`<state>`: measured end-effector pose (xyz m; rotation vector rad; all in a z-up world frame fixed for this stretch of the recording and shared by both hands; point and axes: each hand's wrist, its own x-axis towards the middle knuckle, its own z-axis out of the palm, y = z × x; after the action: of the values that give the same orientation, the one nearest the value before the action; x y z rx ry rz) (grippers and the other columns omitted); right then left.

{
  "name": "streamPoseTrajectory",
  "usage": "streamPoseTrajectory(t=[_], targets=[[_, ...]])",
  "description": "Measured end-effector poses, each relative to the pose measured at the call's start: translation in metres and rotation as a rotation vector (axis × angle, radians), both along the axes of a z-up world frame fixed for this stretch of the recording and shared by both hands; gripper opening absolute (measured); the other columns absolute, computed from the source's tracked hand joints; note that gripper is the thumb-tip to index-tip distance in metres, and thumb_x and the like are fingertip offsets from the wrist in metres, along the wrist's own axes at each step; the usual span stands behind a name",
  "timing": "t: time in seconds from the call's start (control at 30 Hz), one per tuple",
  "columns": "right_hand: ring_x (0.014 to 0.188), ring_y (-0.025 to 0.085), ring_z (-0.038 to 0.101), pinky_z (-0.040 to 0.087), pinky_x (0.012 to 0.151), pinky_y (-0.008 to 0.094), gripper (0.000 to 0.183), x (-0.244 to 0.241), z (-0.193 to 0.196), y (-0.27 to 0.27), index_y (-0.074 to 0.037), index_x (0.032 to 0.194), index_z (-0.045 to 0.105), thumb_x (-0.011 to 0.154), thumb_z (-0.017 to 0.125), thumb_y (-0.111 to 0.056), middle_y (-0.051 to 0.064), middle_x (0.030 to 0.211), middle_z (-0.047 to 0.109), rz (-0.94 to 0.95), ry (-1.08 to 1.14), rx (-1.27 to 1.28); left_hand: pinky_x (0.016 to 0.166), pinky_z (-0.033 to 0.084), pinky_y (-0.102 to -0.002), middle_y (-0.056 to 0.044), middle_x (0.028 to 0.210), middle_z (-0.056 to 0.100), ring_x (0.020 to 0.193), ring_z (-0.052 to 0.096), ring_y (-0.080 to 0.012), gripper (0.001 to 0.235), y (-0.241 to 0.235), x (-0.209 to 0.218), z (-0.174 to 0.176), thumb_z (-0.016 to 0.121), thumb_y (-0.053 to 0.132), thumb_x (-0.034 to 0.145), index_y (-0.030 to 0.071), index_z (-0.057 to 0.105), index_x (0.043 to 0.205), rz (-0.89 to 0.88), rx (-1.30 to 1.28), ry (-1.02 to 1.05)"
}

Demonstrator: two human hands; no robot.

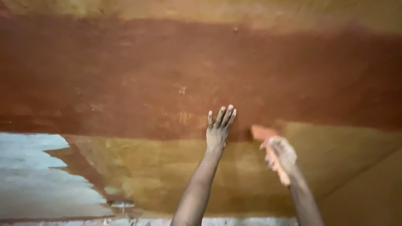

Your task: The person paints a wall with reddish-brown paint using a wide brush. They apply paint in horizontal strokes, occasionally touching the wall with their left hand to steady themselves or check coverage. The wall transitions from white to painted as the person works across the surface.

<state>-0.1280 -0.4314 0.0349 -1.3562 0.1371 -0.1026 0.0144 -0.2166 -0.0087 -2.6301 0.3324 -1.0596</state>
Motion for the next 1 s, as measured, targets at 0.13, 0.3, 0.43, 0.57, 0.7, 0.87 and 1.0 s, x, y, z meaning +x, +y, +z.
streamPoseTrajectory(t=[0.13,0.3,0.43,0.57,0.7,0.87,1.0], targets=[[0.047,0.011,0.049,0.036,0.033,0.023,0.010,0.004,0.043,-0.003,-0.016,0.107,0.054,0.101,0.056,-0.025,0.008,0.098,0.069,-0.093,-0.259,0.084,0.124,-0.001,-0.064,0.003,0.174,-0.010,0.158,-0.012,-0.0259,0.143,0.000,0.001,0.006,0.087,0.055,0.061,0.028,-0.003,0.168,0.017,0.019,0.125],[0.044,0.012,0.051,0.035,0.029,0.024,0.019,-0.008,0.021,0.010,-0.016,0.104,0.051,0.106,0.052,-0.035,0.010,0.094,0.068,-0.139,-0.338,0.122,0.125,-0.001,-0.064,0.003,0.173,-0.013,0.158,-0.014,-0.0265,0.139,-0.003,-0.008,0.011,0.087,0.051,0.064,0.029,-0.004,0.167,0.073,0.026,0.024],[0.040,0.014,0.051,0.036,0.028,0.028,0.019,-0.004,-0.018,0.011,-0.018,0.098,0.053,0.097,0.051,-0.037,0.007,0.085,0.069,0.030,0.099,0.058,0.124,-0.002,-0.063,0.002,0.173,-0.014,0.157,-0.015,-0.0268,0.130,-0.005,-0.007,0.011,0.083,0.041,0.072,0.029,-0.004,0.168,0.104,0.034,0.074],[0.042,0.014,0.048,0.036,0.032,0.028,0.025,-0.010,-0.047,0.010,-0.013,0.101,0.053,0.100,0.056,-0.038,0.007,0.082,0.067,0.175,0.367,-0.163,0.125,0.000,-0.062,0.003,0.174,-0.013,0.158,-0.013,-0.0264,0.117,-0.004,-0.001,0.005,0.074,0.030,0.079,0.030,-0.001,0.169,0.072,0.021,0.084],[0.044,0.014,0.047,0.036,0.033,0.028,0.031,-0.018,-0.055,0.005,-0.008,0.102,0.051,0.102,0.058,-0.038,0.009,0.084,0.066,0.165,0.359,-0.222,0.127,0.004,-0.063,0.003,0.173,-0.010,0.159,-0.010,-0.0272,0.107,-0.007,0.000,0.005,0.070,0.015,0.083,0.030,0.005,0.167,0.079,-0.027,-0.120],[0.063,0.013,0.061,0.051,0.041,0.028,0.021,-0.030,-0.043,0.016,-0.016,0.112,0.051,0.091,0.057,-0.012,0.005,0.109,0.069,0.139,0.023,-0.218,0.128,0.009,-0.061,0.001,0.175,-0.004,0.160,-0.004,-0.0259,0.107,0.003,-0.028,0.023,0.067,0.006,0.079,0.023,0.013,0.169,-0.037,-0.082,-0.028],[0.070,0.021,0.067,0.060,0.040,0.033,0.035,-0.037,-0.016,0.068,-0.011,0.113,0.055,0.081,0.062,-0.001,0.013,0.114,0.053,-0.088,-0.322,-0.719,0.129,0.012,-0.059,-0.006,0.176,0.004,0.162,0.007,-0.0261,0.098,0.042,-0.070,0.038,0.068,0.004,0.077,0.014,0.025,0.165,-0.266,-0.201,0.005]])
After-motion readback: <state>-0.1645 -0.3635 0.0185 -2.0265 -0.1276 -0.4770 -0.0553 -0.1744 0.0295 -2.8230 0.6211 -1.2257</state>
